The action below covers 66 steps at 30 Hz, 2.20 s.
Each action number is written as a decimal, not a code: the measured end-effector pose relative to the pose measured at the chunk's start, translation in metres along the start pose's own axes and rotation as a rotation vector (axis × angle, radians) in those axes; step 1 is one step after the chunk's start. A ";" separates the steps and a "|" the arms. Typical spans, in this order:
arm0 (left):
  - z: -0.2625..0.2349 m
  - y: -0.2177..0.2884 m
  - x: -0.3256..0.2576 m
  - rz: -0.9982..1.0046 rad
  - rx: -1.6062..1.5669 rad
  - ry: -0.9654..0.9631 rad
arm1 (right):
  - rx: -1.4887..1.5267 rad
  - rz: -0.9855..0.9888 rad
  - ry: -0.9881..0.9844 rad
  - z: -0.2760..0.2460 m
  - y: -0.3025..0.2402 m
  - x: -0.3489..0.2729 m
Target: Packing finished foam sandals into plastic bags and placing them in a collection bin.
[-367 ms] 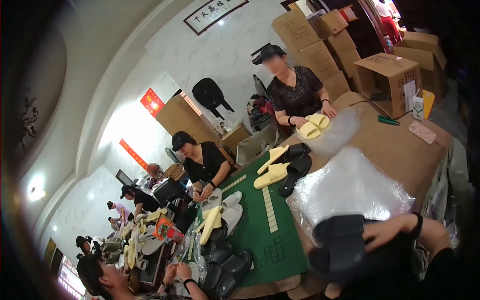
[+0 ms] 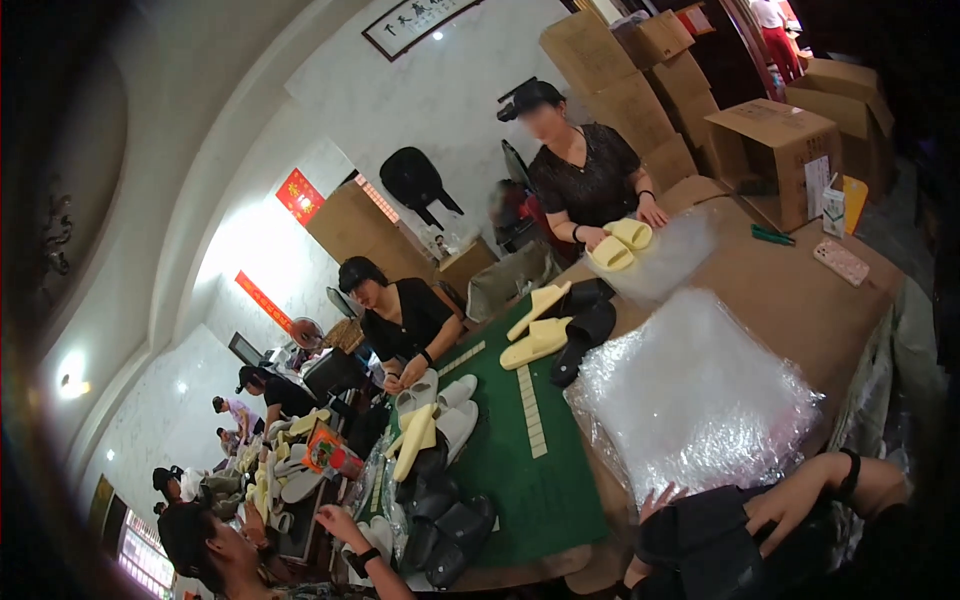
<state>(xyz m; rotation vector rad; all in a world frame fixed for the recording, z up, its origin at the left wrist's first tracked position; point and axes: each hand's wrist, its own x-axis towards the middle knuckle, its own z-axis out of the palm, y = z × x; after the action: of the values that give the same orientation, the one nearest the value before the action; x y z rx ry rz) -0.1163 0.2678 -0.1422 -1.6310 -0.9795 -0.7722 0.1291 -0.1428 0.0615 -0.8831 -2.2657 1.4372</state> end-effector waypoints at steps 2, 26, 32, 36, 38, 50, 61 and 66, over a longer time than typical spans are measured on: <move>-0.146 0.050 0.005 0.309 -0.506 -0.518 | 0.041 -0.160 0.055 -0.021 -0.013 -0.005; -0.298 0.024 0.110 -0.702 -1.866 -0.427 | -0.310 0.297 0.386 -0.007 -0.053 -0.053; -0.284 0.028 0.111 0.256 -1.669 -0.596 | -0.069 0.055 0.458 -0.004 -0.055 -0.054; -0.290 0.040 0.105 0.273 -1.685 -0.856 | -0.140 0.146 0.392 0.009 -0.054 -0.058; -0.291 0.045 0.098 0.243 -1.649 -0.615 | -0.165 0.142 0.412 0.019 -0.049 -0.060; -0.321 0.032 0.128 -0.276 -1.728 -0.503 | -0.285 0.417 0.529 0.008 -0.033 -0.067; -0.327 0.020 0.130 -0.141 -1.927 -0.534 | -0.419 0.539 0.894 0.018 -0.026 -0.065; -0.334 0.021 0.138 0.018 -1.937 -0.548 | -0.608 0.658 0.744 0.014 -0.036 -0.053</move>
<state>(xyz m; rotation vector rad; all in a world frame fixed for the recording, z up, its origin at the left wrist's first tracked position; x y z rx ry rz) -0.0387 -0.0275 0.0535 -3.6061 -0.2950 -1.4389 0.1499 -0.1977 0.0905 -2.0673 -1.8641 0.3775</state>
